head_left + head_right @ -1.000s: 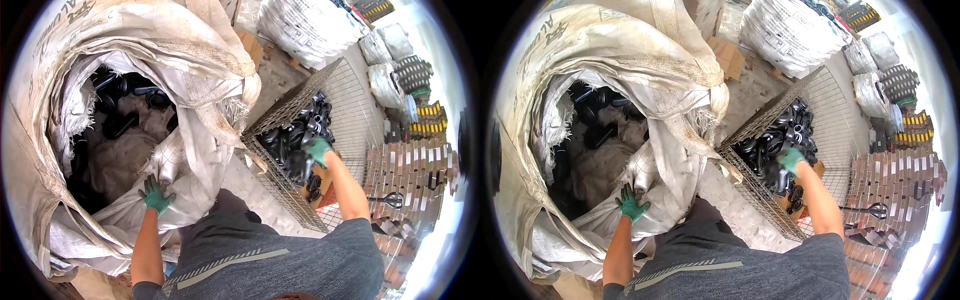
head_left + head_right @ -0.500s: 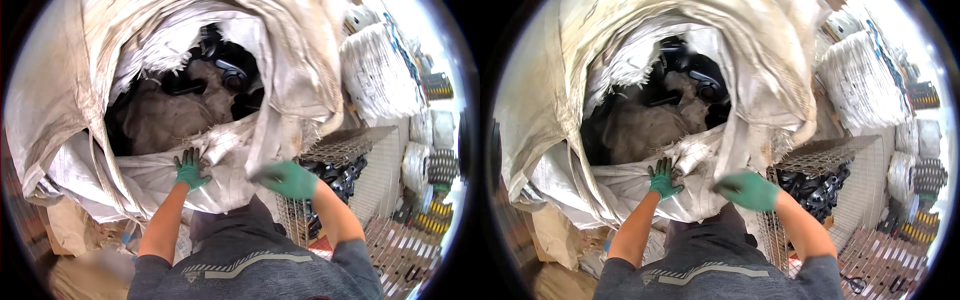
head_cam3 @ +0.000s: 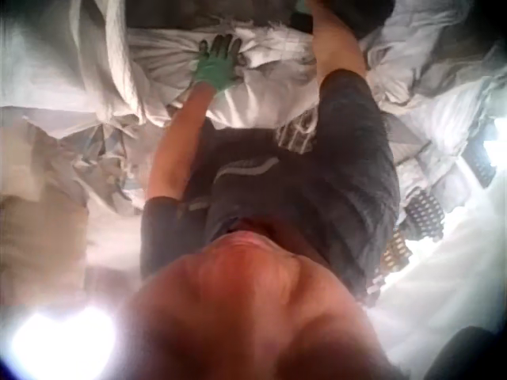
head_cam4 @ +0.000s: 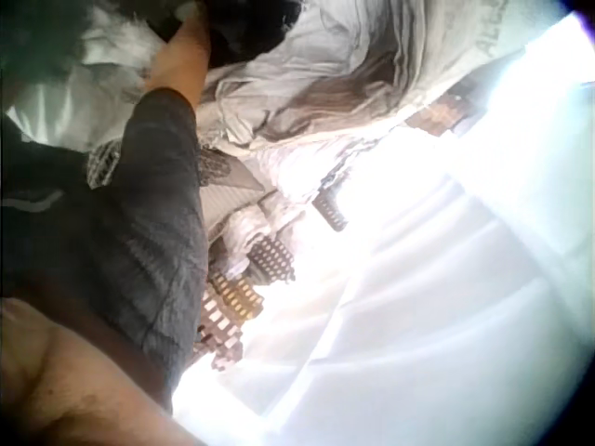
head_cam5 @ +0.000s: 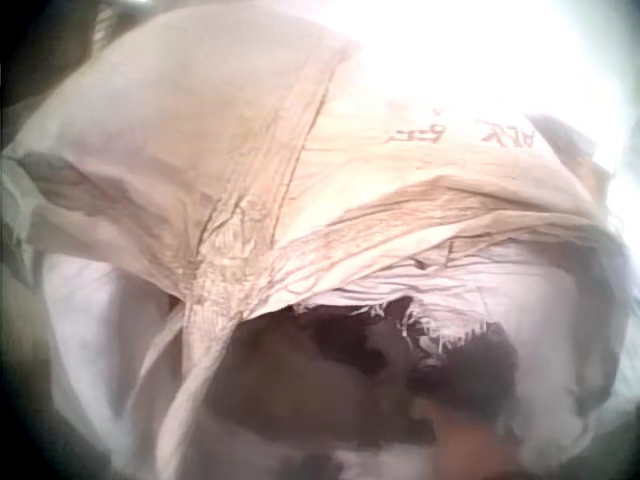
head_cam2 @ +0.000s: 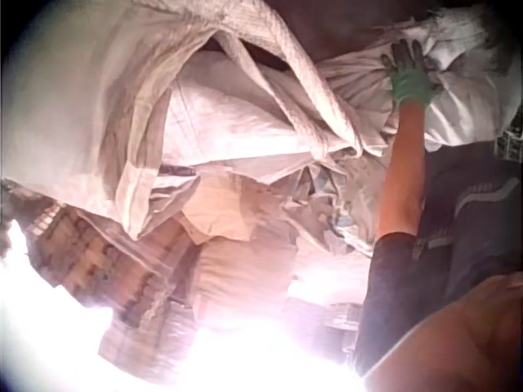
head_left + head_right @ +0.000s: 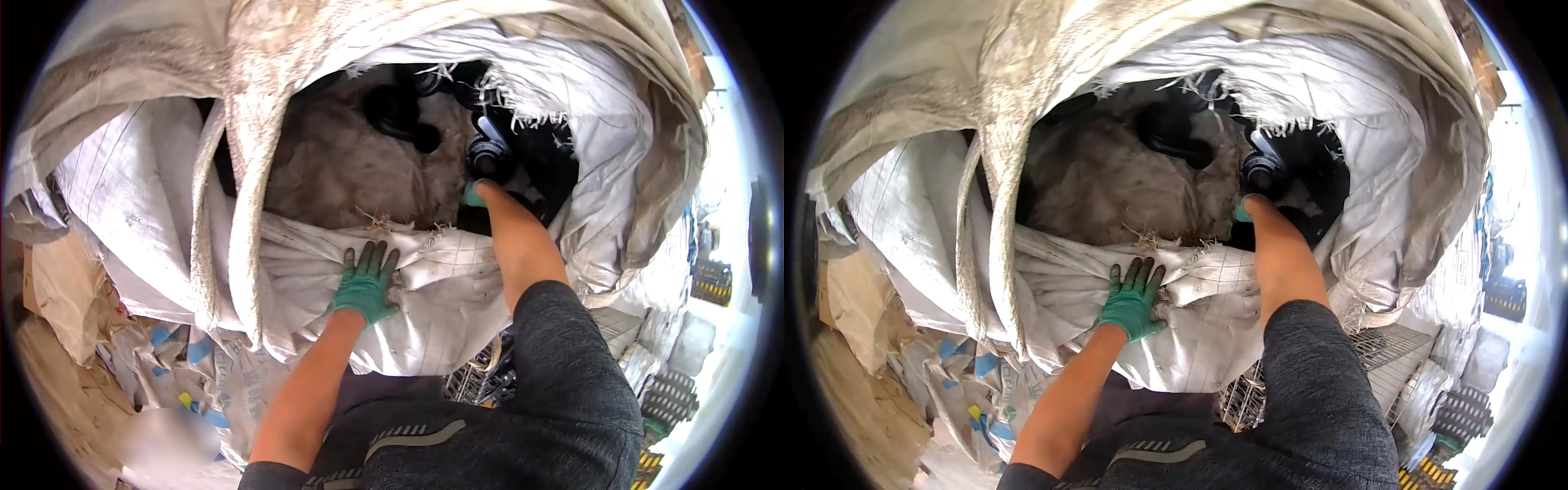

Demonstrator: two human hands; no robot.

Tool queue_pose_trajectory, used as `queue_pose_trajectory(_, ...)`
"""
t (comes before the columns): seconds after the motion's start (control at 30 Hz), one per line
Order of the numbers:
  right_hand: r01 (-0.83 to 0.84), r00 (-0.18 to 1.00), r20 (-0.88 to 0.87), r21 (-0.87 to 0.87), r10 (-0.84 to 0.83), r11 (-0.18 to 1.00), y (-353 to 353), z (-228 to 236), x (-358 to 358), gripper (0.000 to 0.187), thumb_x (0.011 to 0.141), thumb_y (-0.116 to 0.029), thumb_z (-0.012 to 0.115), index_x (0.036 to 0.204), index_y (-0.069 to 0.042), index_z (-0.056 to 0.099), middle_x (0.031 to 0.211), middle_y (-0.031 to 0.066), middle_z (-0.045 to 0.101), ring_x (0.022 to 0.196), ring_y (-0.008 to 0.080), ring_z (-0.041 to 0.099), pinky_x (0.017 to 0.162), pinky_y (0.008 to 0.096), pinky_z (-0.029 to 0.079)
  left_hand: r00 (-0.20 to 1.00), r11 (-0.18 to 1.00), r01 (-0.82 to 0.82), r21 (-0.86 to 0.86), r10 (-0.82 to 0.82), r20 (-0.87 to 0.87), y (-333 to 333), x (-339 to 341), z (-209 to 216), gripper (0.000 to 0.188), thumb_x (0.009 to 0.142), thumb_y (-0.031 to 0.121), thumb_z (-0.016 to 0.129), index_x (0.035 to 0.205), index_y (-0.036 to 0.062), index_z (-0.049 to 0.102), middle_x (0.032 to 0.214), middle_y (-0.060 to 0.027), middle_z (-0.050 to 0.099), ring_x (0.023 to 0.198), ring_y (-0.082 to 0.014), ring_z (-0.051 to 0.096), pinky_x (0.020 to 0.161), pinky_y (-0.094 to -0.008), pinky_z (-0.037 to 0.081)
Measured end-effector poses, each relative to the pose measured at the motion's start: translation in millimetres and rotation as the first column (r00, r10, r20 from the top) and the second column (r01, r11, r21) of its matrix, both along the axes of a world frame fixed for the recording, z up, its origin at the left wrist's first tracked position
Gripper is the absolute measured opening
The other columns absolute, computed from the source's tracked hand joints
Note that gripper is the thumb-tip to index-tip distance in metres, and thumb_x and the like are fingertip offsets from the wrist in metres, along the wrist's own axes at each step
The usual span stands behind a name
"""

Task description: The person takes curved metal parts from a large bulk bag and places them into a wire mesh crate by hand.

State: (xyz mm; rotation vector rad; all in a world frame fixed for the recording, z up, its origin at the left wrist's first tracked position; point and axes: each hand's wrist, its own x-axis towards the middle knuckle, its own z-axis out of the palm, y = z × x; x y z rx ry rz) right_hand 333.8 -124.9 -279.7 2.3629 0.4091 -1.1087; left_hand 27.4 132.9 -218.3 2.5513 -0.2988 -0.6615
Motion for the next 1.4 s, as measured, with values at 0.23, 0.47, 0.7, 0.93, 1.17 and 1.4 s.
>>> queue_pose_trajectory(0.23, 0.131, 0.965, 0.187, 0.255, -0.182, 0.958, -17, 115, -24, 0.023, 0.084, -0.016, 0.067, 0.106, -0.007, 0.07, 0.103, 0.0118, 0.07, 0.087, 0.0242, 0.065, 0.081, 0.0374, 0.051, 0.999, 1.0, -0.002, -0.026, 0.001, -0.032, 8, 1, 3, 0.117, 0.068, 0.054, 0.077, 0.156, 0.0107, 0.013, 0.16, -0.017, 0.014, 0.149, -0.0354, 0.01, 0.117, -0.0629, 0.002)
queue_pose_trajectory(0.47, 0.18, 0.89, 0.006, 0.914, -0.456, 0.363, 9, 328, -134, 0.031, 0.085, -0.016, 0.071, 0.113, -0.005, 0.066, 0.096, 0.0092, 0.069, 0.087, 0.0179, 0.065, 0.081, 0.0328, 0.053, 0.988, 0.984, 0.134, 0.12, -0.122, -0.099, -7, 14, 13, 0.118, 0.068, 0.066, 0.07, 0.157, 0.0152, 0.012, 0.163, -0.0152, 0.007, 0.15, -0.0382, 0.003, 0.114, -0.0667, 0.0)
queue_pose_trajectory(0.7, 0.374, 0.808, -0.282, 0.924, -0.517, 0.081, -83, 437, -323, 0.027, 0.086, -0.015, 0.07, 0.111, -0.005, 0.067, 0.091, 0.0073, 0.073, 0.081, 0.0123, 0.068, 0.077, 0.0275, 0.055, 0.946, 0.909, 0.321, 0.267, -0.294, -0.137, -4, 12, 11, 0.084, 0.078, 0.072, 0.057, 0.149, 0.0292, 0.04, 0.164, -0.0121, -0.004, 0.15, -0.0382, -0.001, 0.11, -0.0728, 0.003)
queue_pose_trajectory(0.93, 0.771, 0.323, -0.34, 0.636, -0.884, 0.037, -228, 328, -468, 0.025, 0.085, -0.018, 0.067, 0.106, -0.004, 0.07, 0.094, 0.0092, 0.07, 0.085, 0.0178, 0.064, 0.081, 0.0318, 0.052, 0.949, 0.917, 0.283, 0.28, -0.225, -0.221, -22, 21, 31, 0.086, 0.076, 0.062, 0.067, 0.15, 0.0297, 0.037, 0.164, -0.0124, -0.001, 0.151, -0.0329, 0.002, 0.115, -0.0653, 0.004)
queue_pose_trajectory(1.17, 0.517, -0.203, 0.185, 0.854, -0.962, 0.055, -421, 277, -545, 0.027, 0.088, -0.012, 0.061, 0.114, -0.007, 0.066, 0.106, 0.014, 0.07, 0.094, 0.0245, 0.066, 0.085, 0.0336, 0.051, 0.942, 0.899, 0.299, 0.32, -0.225, -0.248, -33, 15, 50, 0.08, 0.077, 0.06, 0.067, 0.147, 0.0302, 0.043, 0.163, -0.0135, 0.001, 0.15, -0.0347, 0.006, 0.114, -0.0657, 0.006)
queue_pose_trajectory(1.4, 0.652, 0.49, -0.129, 0.71, -0.862, 0.265, -300, 295, -449, 0.034, 0.091, -0.018, 0.058, 0.123, -0.008, 0.062, 0.115, 0.017, 0.067, 0.102, 0.0307, 0.065, 0.093, 0.0379, 0.049, 0.947, 0.871, 0.317, 0.374, -0.27, -0.173, -23, 8, 35, 0.076, 0.081, 0.06, 0.062, 0.147, 0.0286, 0.042, 0.163, -0.0157, 0.003, 0.149, -0.0392, 0.005, 0.111, -0.0711, 0.01)
